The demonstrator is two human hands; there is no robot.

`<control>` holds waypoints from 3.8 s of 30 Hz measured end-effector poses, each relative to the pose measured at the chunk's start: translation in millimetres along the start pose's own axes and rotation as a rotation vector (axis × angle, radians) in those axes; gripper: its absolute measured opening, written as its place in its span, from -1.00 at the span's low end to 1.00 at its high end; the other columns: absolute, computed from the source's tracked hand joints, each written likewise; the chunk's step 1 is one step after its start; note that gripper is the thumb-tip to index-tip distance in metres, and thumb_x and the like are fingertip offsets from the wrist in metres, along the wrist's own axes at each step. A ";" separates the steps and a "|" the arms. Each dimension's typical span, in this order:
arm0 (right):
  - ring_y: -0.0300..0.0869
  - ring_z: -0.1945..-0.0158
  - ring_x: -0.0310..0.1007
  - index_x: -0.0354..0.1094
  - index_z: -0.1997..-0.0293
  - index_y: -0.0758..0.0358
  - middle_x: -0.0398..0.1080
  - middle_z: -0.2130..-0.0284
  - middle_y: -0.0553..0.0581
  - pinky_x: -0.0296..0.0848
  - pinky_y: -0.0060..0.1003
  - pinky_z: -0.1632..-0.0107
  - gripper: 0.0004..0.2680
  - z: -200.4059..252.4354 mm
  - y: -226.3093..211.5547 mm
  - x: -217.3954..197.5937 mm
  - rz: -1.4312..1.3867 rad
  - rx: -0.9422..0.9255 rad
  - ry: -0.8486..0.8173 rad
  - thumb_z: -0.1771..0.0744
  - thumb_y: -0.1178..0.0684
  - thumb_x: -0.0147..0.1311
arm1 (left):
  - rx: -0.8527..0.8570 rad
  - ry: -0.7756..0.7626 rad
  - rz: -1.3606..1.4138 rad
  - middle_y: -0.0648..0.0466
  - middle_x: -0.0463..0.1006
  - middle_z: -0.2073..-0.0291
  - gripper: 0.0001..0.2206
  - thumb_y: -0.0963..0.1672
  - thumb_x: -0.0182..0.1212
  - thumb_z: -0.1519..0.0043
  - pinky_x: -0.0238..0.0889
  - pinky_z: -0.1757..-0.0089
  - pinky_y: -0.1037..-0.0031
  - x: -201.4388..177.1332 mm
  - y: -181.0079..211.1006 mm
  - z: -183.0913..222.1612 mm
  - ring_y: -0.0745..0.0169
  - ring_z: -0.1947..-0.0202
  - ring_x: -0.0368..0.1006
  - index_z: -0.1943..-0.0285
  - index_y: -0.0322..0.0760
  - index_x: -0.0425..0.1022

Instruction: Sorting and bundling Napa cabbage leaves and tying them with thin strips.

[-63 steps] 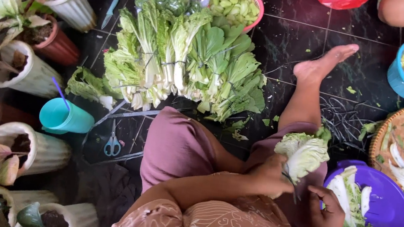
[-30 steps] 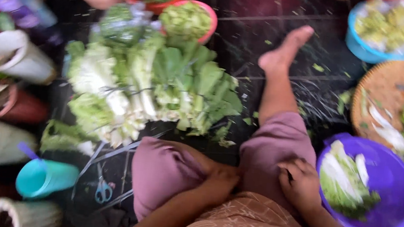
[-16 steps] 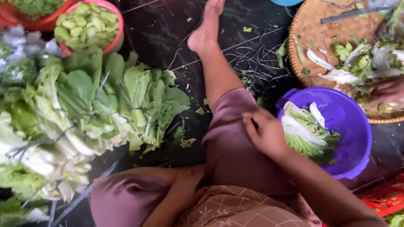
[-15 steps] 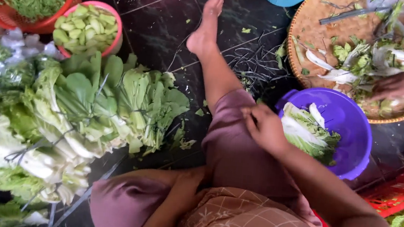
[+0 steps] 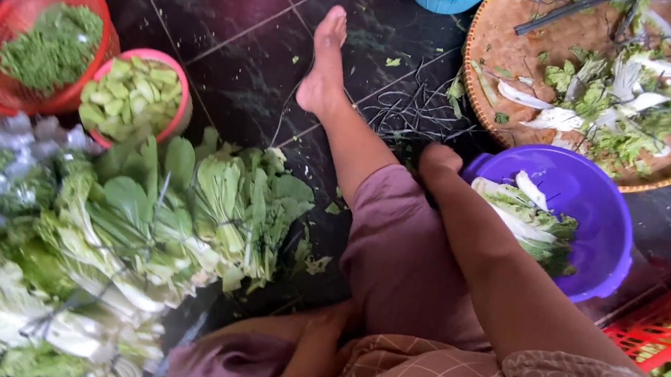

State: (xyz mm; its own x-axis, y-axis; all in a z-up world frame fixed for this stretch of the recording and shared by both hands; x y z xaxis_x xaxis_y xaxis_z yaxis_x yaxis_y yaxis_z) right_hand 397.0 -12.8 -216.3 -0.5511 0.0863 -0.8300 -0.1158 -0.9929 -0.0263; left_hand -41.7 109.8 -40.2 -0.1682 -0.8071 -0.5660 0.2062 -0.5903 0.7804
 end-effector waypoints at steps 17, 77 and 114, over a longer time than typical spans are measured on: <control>-0.10 0.01 0.56 0.49 0.01 0.08 0.57 0.09 0.05 0.41 -0.19 -0.11 -0.80 341.8 23.2 -98.1 -0.474 -1.522 0.016 -0.34 0.14 -0.06 | -0.059 0.181 0.560 -0.04 0.54 -0.23 -0.49 0.05 0.03 -0.32 0.23 -0.20 0.32 3.7 -23.3 -0.9 0.12 -0.24 0.44 -0.39 -0.22 0.32; 0.26 -0.16 0.43 0.14 -0.27 0.14 0.43 0.00 0.31 0.10 0.24 -0.34 -0.43 135.0 137.4 -51.1 -0.436 -0.690 0.476 -0.17 -0.08 0.31 | -0.683 0.238 1.128 -0.15 0.56 0.07 -0.61 -0.03 0.28 -0.34 0.45 -0.02 0.09 75.8 -96.2 -19.2 -0.03 0.07 0.49 -0.23 -0.36 0.44; -0.10 0.41 0.31 0.48 0.07 0.14 0.41 0.38 0.10 0.23 -0.16 0.32 -0.89 244.7 169.3 -246.6 -0.493 -0.579 0.134 -0.33 0.12 0.22 | -0.667 0.321 1.205 -0.08 0.56 0.26 -0.77 -0.13 0.15 -0.33 0.42 0.30 0.35 77.5 -90.0 -23.0 0.18 0.43 0.45 -0.14 -0.28 0.45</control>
State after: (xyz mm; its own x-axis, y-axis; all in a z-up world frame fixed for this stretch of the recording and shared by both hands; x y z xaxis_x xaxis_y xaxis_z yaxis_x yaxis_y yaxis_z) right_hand 311.1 -182.2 120.3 -0.4392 0.5557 -0.7059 0.1491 -0.7297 -0.6673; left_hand -51.2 100.1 -160.3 0.6406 -0.7287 0.2421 0.4896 0.6305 0.6023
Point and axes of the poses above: each hand's wrist, its own z-axis away from the middle knuckle, its own x-axis out of the palm, y = z × x, the point moved 6 cm from there along -z, towards the middle knuckle
